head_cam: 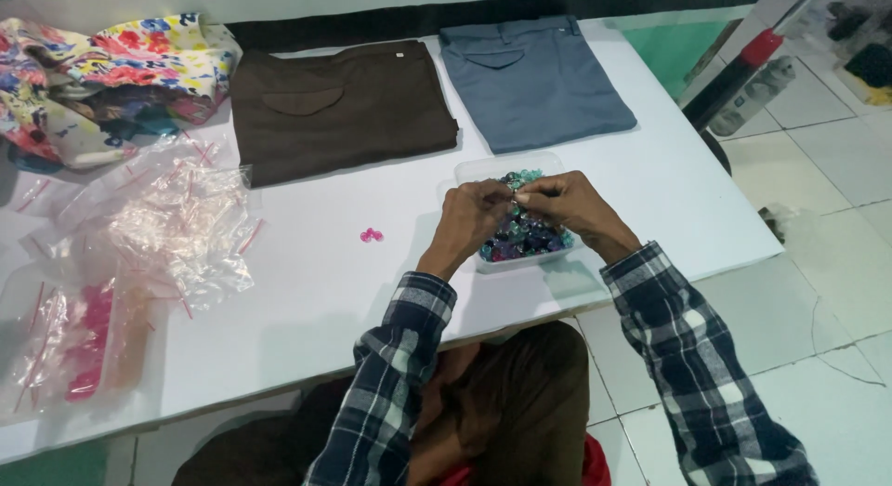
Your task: Packaging small pink decorative items into a plastic bag
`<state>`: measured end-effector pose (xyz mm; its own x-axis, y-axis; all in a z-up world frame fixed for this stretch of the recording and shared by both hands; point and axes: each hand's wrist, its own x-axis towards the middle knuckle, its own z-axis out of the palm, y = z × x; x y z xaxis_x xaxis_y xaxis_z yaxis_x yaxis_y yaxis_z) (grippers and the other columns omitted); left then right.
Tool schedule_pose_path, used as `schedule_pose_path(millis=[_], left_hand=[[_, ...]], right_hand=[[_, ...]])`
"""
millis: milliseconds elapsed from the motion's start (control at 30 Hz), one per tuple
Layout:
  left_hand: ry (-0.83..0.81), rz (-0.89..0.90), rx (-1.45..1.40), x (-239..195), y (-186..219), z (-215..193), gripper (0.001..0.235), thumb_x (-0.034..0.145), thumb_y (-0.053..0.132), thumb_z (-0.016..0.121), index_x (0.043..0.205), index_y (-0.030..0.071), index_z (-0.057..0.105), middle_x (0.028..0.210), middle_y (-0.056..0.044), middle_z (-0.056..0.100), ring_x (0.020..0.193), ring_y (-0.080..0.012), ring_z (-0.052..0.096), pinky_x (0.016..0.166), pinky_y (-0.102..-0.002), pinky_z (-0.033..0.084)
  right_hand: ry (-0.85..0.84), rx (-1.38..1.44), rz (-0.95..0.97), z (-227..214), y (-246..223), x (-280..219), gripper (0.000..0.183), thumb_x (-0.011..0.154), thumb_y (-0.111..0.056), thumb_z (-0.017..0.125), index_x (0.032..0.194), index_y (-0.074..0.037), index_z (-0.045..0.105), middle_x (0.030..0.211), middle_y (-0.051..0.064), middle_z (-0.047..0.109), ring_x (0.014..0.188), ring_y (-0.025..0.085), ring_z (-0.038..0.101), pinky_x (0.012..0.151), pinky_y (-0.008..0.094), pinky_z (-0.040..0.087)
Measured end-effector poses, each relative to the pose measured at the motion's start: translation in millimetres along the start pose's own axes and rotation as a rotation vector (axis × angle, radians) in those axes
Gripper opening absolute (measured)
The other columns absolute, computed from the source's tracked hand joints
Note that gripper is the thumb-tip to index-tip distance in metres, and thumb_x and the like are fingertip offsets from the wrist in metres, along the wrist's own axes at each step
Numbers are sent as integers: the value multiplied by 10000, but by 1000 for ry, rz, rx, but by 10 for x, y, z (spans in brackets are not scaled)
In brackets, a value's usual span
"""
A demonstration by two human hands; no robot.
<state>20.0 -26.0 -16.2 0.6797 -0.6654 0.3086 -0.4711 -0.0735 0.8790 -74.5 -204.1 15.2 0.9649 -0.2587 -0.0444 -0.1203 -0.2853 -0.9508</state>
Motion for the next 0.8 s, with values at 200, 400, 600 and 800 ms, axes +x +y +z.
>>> schedule_pose_path(millis=[200,400,600,800], left_hand=[[54,-11,29,47,-26,24,214,854,44,717,1038,121,794,846,-130,775,829,-335,764,770,-415,610],[82,-57,21,-3,-9,-17,276,881,25,665,1148,59,724,913,-190,766,919,-388,748,839,-489,590],[87,-127,-85,86,-156,7,202,862,62,708,1054,112,746,894,-128,778,859,-290,768,733,-376,639],[107,-221,-373,69,-145,27,187,875,99,713,1054,116,764,887,-107,784,799,-132,744,717,-278,649]], right_hand=[[49,-231,70,101,-305,-143,277,848,-72,745,1125,-64,752,949,201,748,721,232,754,639,324,644],[-119,-984,-136,204,247,223,220,827,-51,710,1000,83,718,888,281,733,851,412,741,694,485,617],[24,-1289,-358,365,782,412,134,827,-109,629,897,5,633,734,152,665,753,341,719,583,410,569],[58,-1281,-278,381,512,220,174,834,-207,574,910,-57,621,762,100,653,788,334,715,614,444,569]])
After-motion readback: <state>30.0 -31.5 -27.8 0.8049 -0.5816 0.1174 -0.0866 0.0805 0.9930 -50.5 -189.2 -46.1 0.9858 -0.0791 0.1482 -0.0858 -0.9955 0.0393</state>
